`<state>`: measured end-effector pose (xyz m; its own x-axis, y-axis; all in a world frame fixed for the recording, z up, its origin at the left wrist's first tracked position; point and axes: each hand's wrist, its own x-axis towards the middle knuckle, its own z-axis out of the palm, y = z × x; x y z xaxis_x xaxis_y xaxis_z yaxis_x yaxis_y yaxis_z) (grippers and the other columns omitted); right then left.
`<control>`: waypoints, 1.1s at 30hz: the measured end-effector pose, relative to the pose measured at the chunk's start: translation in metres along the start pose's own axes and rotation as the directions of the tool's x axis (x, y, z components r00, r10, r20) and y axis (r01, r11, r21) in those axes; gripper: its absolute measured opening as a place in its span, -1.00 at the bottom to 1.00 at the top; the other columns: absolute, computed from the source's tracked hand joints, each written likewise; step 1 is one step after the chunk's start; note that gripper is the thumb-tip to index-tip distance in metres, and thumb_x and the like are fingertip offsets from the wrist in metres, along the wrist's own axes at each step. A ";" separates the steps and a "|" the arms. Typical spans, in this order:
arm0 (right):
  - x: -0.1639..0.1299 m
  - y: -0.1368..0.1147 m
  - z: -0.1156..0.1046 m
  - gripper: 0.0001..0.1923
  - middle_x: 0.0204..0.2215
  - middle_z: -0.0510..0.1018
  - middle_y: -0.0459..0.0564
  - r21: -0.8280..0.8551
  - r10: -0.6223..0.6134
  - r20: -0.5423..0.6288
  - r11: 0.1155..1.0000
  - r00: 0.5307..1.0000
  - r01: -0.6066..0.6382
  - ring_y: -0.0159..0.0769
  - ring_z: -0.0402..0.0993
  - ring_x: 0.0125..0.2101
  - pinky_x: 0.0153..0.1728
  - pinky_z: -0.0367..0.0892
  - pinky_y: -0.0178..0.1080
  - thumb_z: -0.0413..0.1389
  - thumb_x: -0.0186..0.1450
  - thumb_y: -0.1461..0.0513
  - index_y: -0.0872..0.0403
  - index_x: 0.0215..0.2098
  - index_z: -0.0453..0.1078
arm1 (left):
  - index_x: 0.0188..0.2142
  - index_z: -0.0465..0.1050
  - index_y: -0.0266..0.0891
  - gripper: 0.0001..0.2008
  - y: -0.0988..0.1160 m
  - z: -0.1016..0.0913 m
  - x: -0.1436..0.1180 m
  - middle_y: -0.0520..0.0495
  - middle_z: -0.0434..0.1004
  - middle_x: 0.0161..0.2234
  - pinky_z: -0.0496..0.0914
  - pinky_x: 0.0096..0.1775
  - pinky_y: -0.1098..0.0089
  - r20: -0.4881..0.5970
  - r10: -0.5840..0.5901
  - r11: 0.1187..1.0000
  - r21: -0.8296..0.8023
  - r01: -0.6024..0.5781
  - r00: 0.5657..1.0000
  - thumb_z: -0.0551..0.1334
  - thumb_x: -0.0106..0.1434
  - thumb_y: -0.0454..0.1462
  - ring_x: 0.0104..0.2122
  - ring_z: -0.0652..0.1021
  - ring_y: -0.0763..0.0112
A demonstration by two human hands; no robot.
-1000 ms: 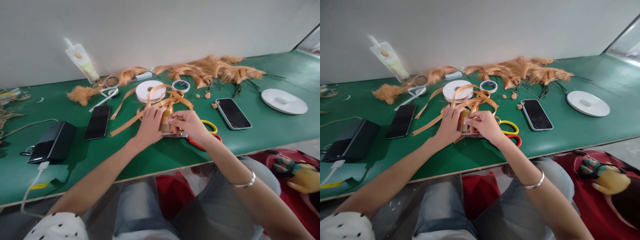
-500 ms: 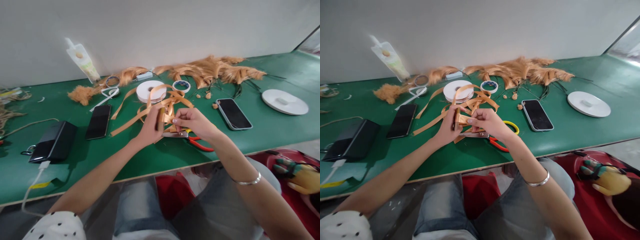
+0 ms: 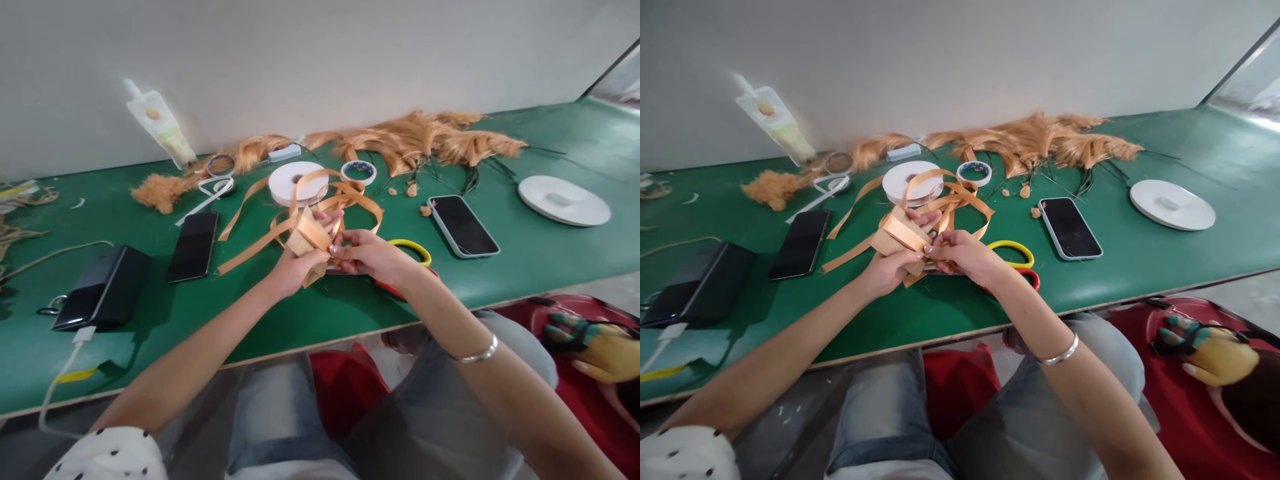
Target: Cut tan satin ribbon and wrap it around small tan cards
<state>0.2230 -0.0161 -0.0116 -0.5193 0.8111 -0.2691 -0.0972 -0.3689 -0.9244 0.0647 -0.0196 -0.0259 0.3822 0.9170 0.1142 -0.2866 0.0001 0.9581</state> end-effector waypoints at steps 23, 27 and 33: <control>-0.003 -0.012 -0.005 -0.74 -0.79 0.30 -0.20 -0.180 -0.219 -0.301 0.969 0.928 0.170 -0.58 0.16 -0.74 -0.68 0.04 -0.43 0.14 0.22 0.31 0.14 -0.60 0.25 | 0.11 0.21 -0.10 -0.57 -0.007 -0.031 0.007 -0.18 0.34 0.08 0.02 0.23 0.03 0.154 0.745 0.169 0.898 -0.406 0.649 0.11 0.24 -0.25 0.14 0.35 0.14; -0.003 -0.009 0.001 -0.79 -0.77 0.34 -0.18 -0.314 -0.225 -0.257 0.939 0.940 0.139 -0.56 0.20 -0.73 -0.67 0.08 -0.42 0.14 0.22 0.29 0.14 -0.56 0.28 | 0.17 0.21 -0.11 -0.55 -0.013 -0.022 0.006 -0.17 0.31 0.17 -0.23 0.25 -0.03 0.386 0.493 -0.082 0.913 -0.400 0.779 0.01 0.29 -0.35 0.24 0.22 0.15; -0.007 -0.010 0.008 -0.80 -0.67 0.46 -0.12 -0.320 -0.186 -0.131 0.937 0.974 0.136 -0.51 0.34 -0.64 -0.56 0.25 -0.40 0.13 0.22 0.25 0.14 -0.54 0.32 | 0.09 0.24 -0.28 -0.64 -0.011 -0.025 0.009 -0.27 0.38 -0.02 0.13 0.16 0.06 0.306 0.543 -0.025 0.937 -0.349 0.782 0.01 0.32 -0.28 0.06 0.37 0.17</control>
<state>0.2209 -0.0215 0.0020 -0.3766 0.9179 -0.1251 0.1101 -0.0897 -0.9899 0.0490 -0.0014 -0.0426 0.4119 0.5950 0.6901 0.6966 -0.6938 0.1824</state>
